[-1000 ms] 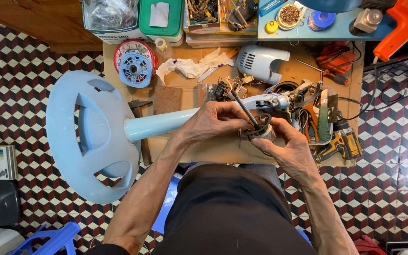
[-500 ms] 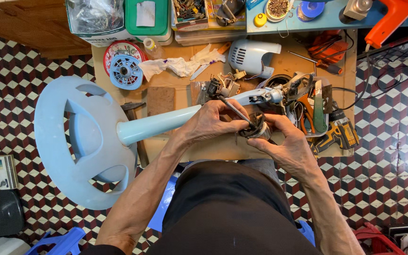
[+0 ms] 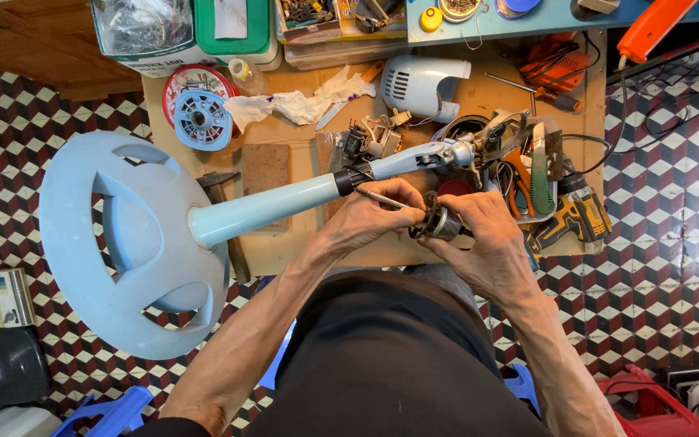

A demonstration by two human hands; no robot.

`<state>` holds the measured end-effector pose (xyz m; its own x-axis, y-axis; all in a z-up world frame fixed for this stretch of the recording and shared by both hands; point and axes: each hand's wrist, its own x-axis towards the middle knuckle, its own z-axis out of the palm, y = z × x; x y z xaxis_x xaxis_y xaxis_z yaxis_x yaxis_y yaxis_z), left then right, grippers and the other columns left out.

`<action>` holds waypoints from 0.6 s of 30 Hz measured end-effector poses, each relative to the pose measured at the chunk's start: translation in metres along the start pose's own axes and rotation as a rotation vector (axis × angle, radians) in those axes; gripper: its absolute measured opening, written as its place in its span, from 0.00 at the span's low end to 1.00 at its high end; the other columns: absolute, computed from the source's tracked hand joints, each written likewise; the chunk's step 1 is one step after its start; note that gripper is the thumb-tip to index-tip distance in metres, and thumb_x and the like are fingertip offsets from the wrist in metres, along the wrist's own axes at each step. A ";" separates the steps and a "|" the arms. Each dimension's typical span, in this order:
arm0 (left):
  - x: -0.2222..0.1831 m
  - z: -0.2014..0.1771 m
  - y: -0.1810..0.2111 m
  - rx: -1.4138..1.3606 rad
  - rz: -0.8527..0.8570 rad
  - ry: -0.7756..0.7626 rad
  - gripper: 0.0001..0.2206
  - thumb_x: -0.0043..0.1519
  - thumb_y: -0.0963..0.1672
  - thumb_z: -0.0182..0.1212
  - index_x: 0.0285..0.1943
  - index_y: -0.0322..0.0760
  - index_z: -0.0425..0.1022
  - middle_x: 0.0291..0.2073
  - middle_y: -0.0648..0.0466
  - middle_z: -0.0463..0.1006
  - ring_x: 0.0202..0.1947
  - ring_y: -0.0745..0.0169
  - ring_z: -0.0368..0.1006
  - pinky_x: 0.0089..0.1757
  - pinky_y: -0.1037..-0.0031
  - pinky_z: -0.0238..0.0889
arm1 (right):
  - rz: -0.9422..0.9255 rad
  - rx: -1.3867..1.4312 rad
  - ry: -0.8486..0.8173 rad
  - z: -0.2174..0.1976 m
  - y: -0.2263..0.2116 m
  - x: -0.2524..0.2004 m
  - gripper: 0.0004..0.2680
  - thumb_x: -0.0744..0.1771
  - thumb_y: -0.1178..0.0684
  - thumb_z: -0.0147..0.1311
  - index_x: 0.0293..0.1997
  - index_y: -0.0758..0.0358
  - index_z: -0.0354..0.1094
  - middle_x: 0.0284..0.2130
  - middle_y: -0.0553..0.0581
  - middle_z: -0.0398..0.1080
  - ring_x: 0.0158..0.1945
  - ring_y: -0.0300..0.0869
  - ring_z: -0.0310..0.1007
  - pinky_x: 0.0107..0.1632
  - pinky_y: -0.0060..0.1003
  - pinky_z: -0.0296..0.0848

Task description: The person disassembles a fan motor rotor, cleans it with a cloth, and applies oil to the stator and rotor components. They handle the rotor, stator, oil bottle, and cloth while working at a cluttered workbench.

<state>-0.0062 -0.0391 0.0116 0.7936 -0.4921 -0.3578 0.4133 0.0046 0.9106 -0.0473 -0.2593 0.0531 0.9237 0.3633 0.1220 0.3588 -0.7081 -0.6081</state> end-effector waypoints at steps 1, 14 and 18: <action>0.000 0.004 -0.002 -0.003 -0.027 0.019 0.11 0.56 0.47 0.68 0.42 0.36 0.81 0.32 0.57 0.79 0.33 0.72 0.73 0.37 0.77 0.68 | -0.013 -0.015 0.023 0.001 0.000 -0.002 0.22 0.59 0.51 0.71 0.57 0.64 0.68 0.47 0.58 0.73 0.52 0.50 0.69 0.55 0.44 0.71; 0.011 0.050 -0.047 0.064 -0.248 0.010 0.17 0.52 0.49 0.71 0.42 0.32 0.84 0.35 0.53 0.82 0.36 0.67 0.74 0.38 0.76 0.69 | 0.093 -0.152 0.192 0.015 0.013 -0.063 0.20 0.59 0.59 0.69 0.54 0.66 0.65 0.47 0.61 0.71 0.51 0.51 0.70 0.56 0.45 0.71; 0.025 0.064 -0.086 -0.087 -0.327 -0.244 0.15 0.57 0.46 0.67 0.50 0.35 0.82 0.41 0.55 0.83 0.42 0.68 0.76 0.43 0.76 0.71 | 0.401 -0.074 0.210 0.019 0.015 -0.101 0.19 0.59 0.57 0.69 0.52 0.66 0.67 0.45 0.60 0.71 0.49 0.51 0.69 0.51 0.45 0.71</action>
<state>-0.0510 -0.1077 -0.0622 0.4899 -0.6714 -0.5561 0.6705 -0.1175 0.7326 -0.1375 -0.2951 0.0169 0.9961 -0.0735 0.0491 -0.0312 -0.8119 -0.5829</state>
